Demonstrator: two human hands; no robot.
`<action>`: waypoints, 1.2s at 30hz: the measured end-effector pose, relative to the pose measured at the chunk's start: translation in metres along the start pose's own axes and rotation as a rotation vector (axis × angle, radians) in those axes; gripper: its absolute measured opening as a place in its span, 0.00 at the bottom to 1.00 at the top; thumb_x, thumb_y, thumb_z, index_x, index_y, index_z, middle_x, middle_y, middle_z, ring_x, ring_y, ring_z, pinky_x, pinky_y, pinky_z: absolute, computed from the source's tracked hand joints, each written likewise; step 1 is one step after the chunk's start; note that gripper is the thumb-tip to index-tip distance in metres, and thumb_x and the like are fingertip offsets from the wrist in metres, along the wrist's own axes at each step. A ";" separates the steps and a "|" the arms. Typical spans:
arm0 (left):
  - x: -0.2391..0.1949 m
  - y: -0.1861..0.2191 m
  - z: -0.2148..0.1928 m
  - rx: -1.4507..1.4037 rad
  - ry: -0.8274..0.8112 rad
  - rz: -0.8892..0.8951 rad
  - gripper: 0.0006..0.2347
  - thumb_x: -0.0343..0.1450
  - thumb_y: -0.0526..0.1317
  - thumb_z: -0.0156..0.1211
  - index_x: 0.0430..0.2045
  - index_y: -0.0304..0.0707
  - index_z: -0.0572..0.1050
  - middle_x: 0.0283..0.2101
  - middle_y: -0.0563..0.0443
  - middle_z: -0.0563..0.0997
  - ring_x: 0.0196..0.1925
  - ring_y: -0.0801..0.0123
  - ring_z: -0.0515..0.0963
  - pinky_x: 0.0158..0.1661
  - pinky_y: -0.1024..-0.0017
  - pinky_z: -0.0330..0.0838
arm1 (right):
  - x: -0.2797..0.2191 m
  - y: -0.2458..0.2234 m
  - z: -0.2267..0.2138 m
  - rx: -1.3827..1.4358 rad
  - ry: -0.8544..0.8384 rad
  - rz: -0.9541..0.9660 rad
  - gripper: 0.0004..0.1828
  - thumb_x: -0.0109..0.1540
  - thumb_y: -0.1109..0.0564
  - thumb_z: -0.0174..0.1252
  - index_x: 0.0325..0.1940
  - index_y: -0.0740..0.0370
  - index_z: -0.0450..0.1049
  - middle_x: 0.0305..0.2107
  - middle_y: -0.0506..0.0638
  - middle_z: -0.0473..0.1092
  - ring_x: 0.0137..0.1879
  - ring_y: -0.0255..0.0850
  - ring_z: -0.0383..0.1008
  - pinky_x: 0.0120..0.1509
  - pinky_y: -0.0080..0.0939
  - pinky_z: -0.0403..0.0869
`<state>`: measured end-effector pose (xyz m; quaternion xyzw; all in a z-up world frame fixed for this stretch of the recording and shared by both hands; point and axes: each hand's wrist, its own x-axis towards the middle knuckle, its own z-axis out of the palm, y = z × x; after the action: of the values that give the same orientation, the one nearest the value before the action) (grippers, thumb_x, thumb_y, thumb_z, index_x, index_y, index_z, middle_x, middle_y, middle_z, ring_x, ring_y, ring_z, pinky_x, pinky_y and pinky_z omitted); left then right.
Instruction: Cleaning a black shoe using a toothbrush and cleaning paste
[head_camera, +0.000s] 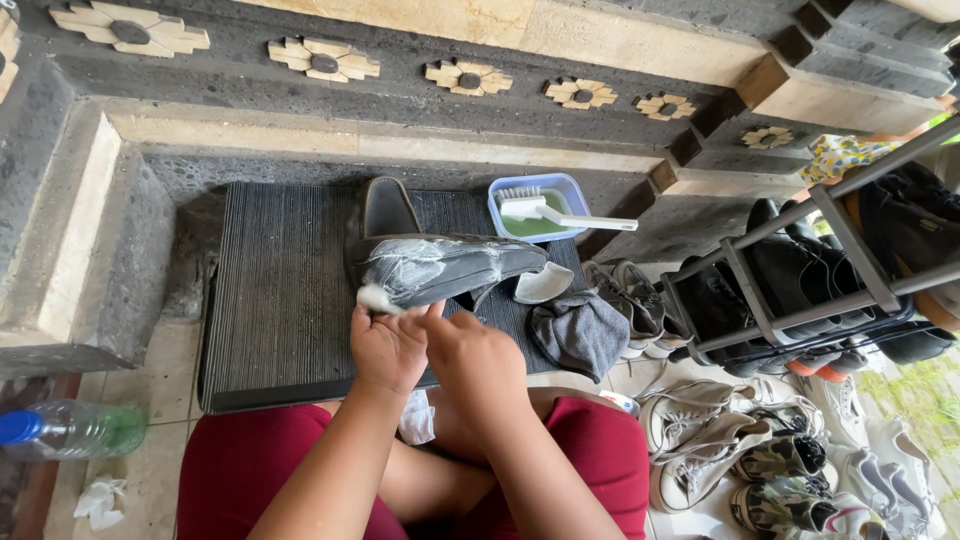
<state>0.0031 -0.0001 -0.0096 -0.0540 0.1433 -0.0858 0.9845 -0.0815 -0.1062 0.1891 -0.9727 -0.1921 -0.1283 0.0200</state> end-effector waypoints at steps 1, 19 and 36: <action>-0.010 -0.002 0.023 0.002 -0.001 -0.001 0.14 0.75 0.57 0.49 0.36 0.58 0.81 0.42 0.60 0.86 0.43 0.54 0.83 0.63 0.53 0.73 | 0.000 -0.004 -0.007 0.000 0.002 0.001 0.27 0.42 0.58 0.70 0.45 0.46 0.75 0.26 0.46 0.71 0.24 0.43 0.76 0.27 0.39 0.75; -0.046 -0.010 0.079 0.007 0.024 0.000 0.15 0.72 0.58 0.54 0.39 0.52 0.80 0.53 0.55 0.83 0.63 0.48 0.76 0.68 0.48 0.64 | 0.001 -0.012 -0.011 0.169 -0.038 0.064 0.13 0.58 0.59 0.60 0.46 0.47 0.75 0.27 0.49 0.74 0.24 0.46 0.77 0.28 0.39 0.75; -0.043 -0.009 0.080 0.046 -0.058 0.001 0.20 0.77 0.59 0.39 0.48 0.52 0.75 0.61 0.49 0.77 0.69 0.38 0.68 0.69 0.44 0.61 | 0.004 -0.018 -0.033 0.059 -0.082 0.095 0.21 0.50 0.63 0.64 0.44 0.44 0.76 0.25 0.49 0.74 0.23 0.45 0.77 0.26 0.41 0.75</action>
<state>-0.0152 0.0058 0.0799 -0.0338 0.1126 -0.0868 0.9893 -0.0926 -0.0905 0.2218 -0.9842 -0.1500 -0.0816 0.0470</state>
